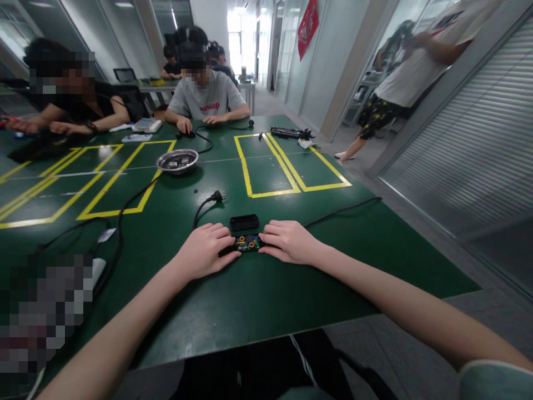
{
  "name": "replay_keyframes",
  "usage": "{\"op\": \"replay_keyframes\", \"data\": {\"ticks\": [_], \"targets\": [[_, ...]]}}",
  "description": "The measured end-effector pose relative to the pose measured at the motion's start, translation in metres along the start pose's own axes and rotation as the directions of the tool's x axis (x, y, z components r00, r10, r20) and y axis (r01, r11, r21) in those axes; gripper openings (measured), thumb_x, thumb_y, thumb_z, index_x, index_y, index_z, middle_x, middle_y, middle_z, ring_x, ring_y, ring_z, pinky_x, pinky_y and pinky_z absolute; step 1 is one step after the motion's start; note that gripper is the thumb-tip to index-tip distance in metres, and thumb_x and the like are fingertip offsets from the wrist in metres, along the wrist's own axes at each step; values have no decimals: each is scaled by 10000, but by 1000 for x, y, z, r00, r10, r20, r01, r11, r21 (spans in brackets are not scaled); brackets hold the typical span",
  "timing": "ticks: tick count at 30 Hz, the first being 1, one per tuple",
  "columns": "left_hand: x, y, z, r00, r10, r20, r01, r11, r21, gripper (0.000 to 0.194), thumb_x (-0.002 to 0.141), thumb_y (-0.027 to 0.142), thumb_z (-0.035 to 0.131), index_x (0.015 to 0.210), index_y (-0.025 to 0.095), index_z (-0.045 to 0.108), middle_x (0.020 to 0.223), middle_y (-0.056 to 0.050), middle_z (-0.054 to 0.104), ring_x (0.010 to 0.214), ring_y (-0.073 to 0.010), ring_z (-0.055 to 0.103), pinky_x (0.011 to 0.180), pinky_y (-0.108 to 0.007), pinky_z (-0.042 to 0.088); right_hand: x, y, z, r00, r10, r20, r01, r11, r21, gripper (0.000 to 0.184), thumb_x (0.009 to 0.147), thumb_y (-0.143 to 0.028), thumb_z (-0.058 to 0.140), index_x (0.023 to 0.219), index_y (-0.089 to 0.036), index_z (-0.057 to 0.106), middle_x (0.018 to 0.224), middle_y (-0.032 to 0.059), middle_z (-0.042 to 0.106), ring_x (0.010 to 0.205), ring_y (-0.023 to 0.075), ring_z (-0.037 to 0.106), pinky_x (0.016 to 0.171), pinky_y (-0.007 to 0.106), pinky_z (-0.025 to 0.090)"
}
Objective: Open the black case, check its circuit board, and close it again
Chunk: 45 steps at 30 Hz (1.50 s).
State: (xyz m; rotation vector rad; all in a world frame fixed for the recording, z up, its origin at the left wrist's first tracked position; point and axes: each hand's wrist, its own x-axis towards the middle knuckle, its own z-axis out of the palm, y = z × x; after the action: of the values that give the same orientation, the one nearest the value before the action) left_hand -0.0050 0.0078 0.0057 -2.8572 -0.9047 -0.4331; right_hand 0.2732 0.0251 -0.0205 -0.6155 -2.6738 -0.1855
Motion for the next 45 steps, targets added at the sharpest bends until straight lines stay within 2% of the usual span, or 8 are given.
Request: {"op": "replay_keyframes", "data": {"ticks": [4, 7, 12, 18, 23, 27, 34, 45], "targets": [[0, -5, 5, 994, -25, -105, 22, 999, -33, 298, 970, 463, 647, 909, 176, 700, 930, -93, 730, 874, -244, 679, 754, -361, 544, 2, 7, 2, 996, 63, -58, -53, 987, 148, 315, 1042, -426, 579, 917, -164, 703, 868, 80, 683, 820, 212, 621, 714, 328, 511], [2, -11, 12, 977, -101, -188, 91, 994, -61, 537, 865, 642, 712, 1121, 170, 687, 1162, -155, 719, 1076, -318, 679, 924, -462, 568, 2, 11, 6, 976, 192, -106, -163, 957, 239, 311, 1019, -451, 604, 1046, -168, 731, 1037, 116, 716, 948, 243, 654, 837, 395, 561], [5, -15, 23, 972, -233, -28, 228, 966, -123, 935, 785, 698, 764, 1509, 187, 466, 1494, -197, 584, 1358, -394, 569, 1122, -569, 474, 2, 16, 20, 955, 296, -21, -281, 926, 252, 653, 953, -531, 678, 1508, -214, 542, 1548, 192, 525, 1425, 355, 491, 1152, 610, 429], [3, -6, 21, 966, -256, -43, 238, 938, -252, 782, 856, 506, 774, 1510, 225, 451, 1396, -145, 637, 1228, -333, 663, 1043, -477, 549, 0, 17, 15, 969, 242, -40, -197, 863, 465, 325, 964, -390, 698, 1239, -219, 720, 1389, 150, 647, 1286, 288, 630, 1090, 497, 518], [4, 2, 14, 978, -192, -81, 152, 924, -352, 503, 865, 369, 786, 1295, 215, 574, 1198, -94, 670, 1048, -262, 700, 890, -383, 592, 1, 8, 5, 956, 268, -116, -142, 775, 616, 21, 966, -226, 648, 973, -212, 633, 1116, 86, 709, 1041, 218, 699, 928, 390, 577], [5, 5, 11, 981, -172, -93, 124, 917, -380, 267, 856, 299, 786, 1037, 208, 613, 1065, -71, 672, 985, -242, 675, 833, -357, 578, 3, 1, 4, 941, 322, -102, -174, 720, 672, 169, 914, -211, 696, 959, -222, 534, 1041, 63, 694, 1016, 221, 696, 897, 381, 575], [5, 5, 14, 977, -186, -101, 123, 886, -447, 247, 856, 290, 769, 949, 214, 553, 1092, -74, 668, 987, -231, 665, 833, -349, 555, 6, -3, 0, 978, 200, -62, -113, 756, 645, 190, 924, -216, 714, 1063, -214, 585, 1167, 99, 650, 1069, 226, 653, 946, 408, 557], [5, 4, 16, 982, -185, -35, 153, 892, -425, 273, 862, 292, 778, 1055, 216, 601, 1002, -36, 720, 900, -222, 691, 784, -335, 537, 4, -2, -1, 984, 152, -97, -65, 802, 594, 161, 904, -191, 722, 1027, -203, 619, 1166, 111, 647, 1080, 230, 647, 934, 399, 559]]}}
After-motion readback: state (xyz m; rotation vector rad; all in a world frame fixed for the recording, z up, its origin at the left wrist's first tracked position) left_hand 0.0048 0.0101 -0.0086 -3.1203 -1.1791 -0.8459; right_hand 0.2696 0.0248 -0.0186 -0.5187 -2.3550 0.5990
